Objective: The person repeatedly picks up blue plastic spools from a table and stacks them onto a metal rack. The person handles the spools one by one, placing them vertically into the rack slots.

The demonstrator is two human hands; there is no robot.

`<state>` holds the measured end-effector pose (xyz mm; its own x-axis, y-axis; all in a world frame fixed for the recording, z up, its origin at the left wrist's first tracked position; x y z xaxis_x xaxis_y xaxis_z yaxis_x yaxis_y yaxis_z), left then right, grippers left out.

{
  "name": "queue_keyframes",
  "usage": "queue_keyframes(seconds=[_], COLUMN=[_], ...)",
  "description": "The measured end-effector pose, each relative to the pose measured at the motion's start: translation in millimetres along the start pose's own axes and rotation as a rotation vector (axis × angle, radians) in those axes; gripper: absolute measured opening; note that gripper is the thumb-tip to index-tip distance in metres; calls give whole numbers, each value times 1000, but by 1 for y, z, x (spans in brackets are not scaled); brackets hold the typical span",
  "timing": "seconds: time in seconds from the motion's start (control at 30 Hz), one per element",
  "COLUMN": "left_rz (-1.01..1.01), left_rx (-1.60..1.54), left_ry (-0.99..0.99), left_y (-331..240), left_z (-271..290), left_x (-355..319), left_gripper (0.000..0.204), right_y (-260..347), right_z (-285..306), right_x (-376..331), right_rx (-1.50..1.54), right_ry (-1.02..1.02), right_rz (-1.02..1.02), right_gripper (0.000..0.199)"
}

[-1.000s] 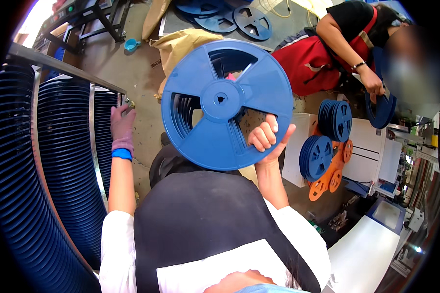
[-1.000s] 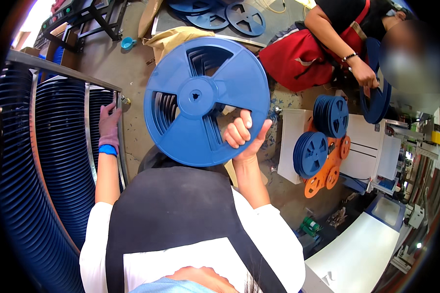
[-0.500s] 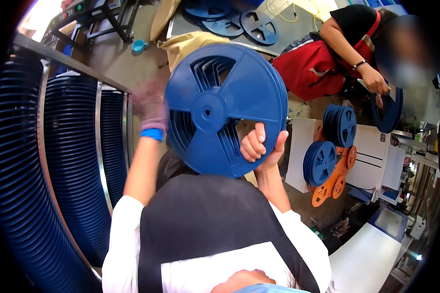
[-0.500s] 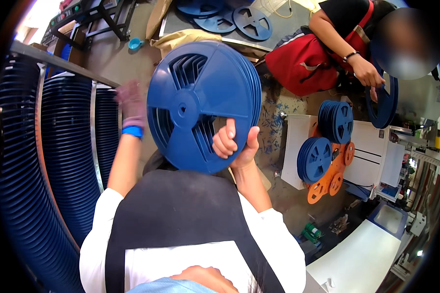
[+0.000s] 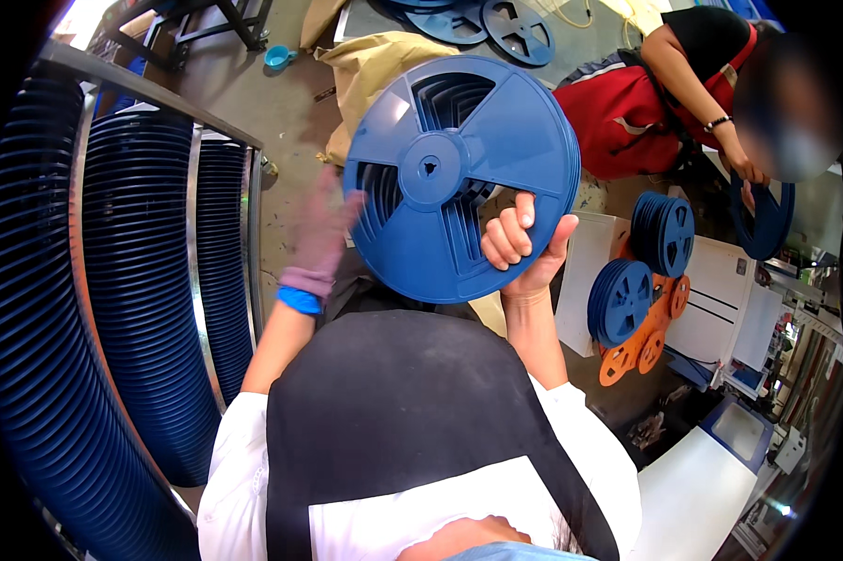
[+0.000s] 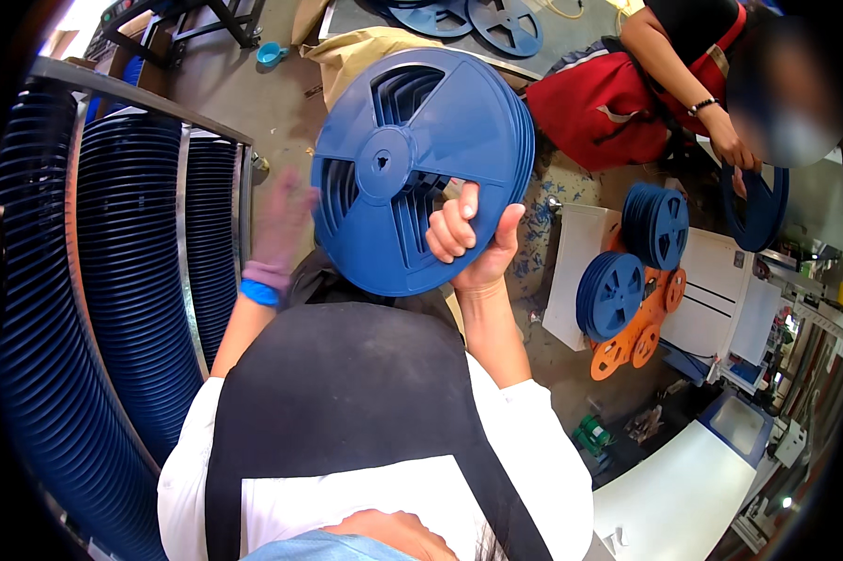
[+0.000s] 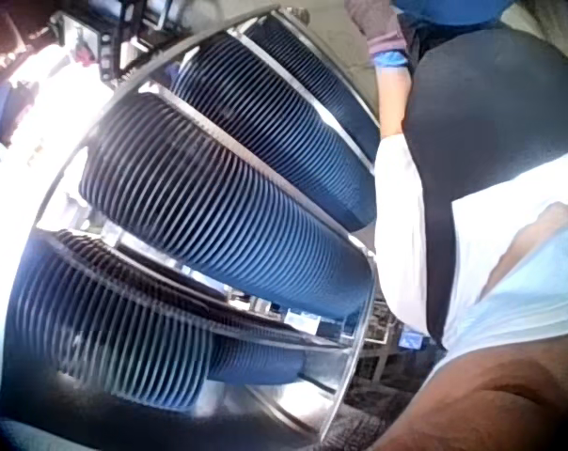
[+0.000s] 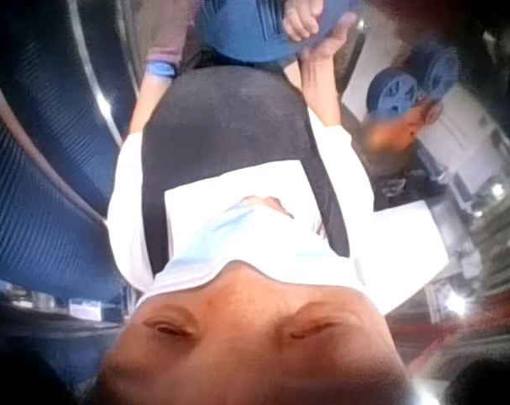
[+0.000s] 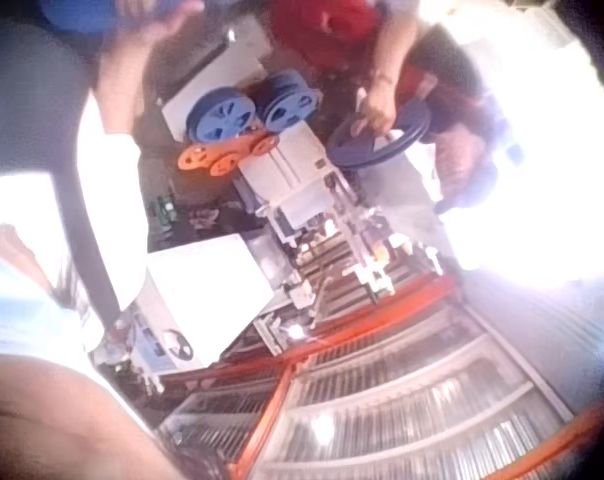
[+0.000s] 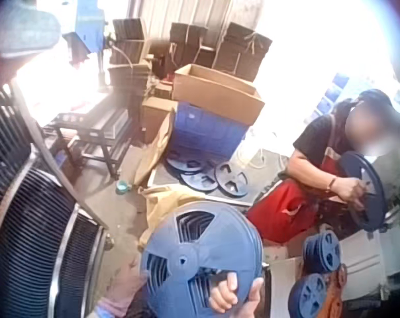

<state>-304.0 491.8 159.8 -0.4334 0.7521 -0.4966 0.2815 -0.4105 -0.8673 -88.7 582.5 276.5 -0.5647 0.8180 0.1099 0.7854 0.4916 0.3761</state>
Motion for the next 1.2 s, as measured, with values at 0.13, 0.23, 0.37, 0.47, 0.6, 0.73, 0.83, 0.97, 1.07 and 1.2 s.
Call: queue_keyframes(seconds=[0.13,0.23,0.37,0.47,0.6,0.73,0.83,0.97,1.07,1.2], left_rz=[79,197,273,283,228,219,227,239,191,-14], left_rx=[40,-357,-777,-1065,-1220,-1282,-1277,-1279,-1226,-1152], left_ry=[330,380,546,742,717,785,762,871,740,839], left_y=[-23,-11,-21,-36,-36,-39,-38,-41,-43,-61], left_z=[-90,-81,-36,-15,-5,-9,-7,-10,8,26], left_x=[-29,-20,-29,-50,-54,-54,-54,-53,-54,-48], left_gripper=[101,92,74,74,73,80,88,90,95,91], right_y=[-36,-39,11,32,51,77,99,115,111,115], right_z=[-28,-18,9,41,69,65,63,62,59,65], right_x=[7,-1,-8,-22,-45,-56,-65,-69,-70,-67], right_rx=[-255,-654,-730,-687,-661,-599,-529,-336,-85,25], right_ry=[-6,-254,-526,-631,-720,-604,-468,-263,-225,-197], right_rz=[-84,-238,-89,-40,31,128,259,372,341,393], right_gripper=[57,62,42,39,45,51,53,53,58,59])
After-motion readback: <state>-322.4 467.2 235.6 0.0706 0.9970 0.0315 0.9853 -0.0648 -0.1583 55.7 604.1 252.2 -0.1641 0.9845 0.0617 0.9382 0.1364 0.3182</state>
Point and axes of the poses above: each hand's wrist, its own x-axis towards the middle knuckle, its own z-axis out of the back of the hand, y = z × x, the point moved 9 cm from there along x, towards the middle knuckle, and after that the axes turned 9 degrees about z, right-handed, at the moved point
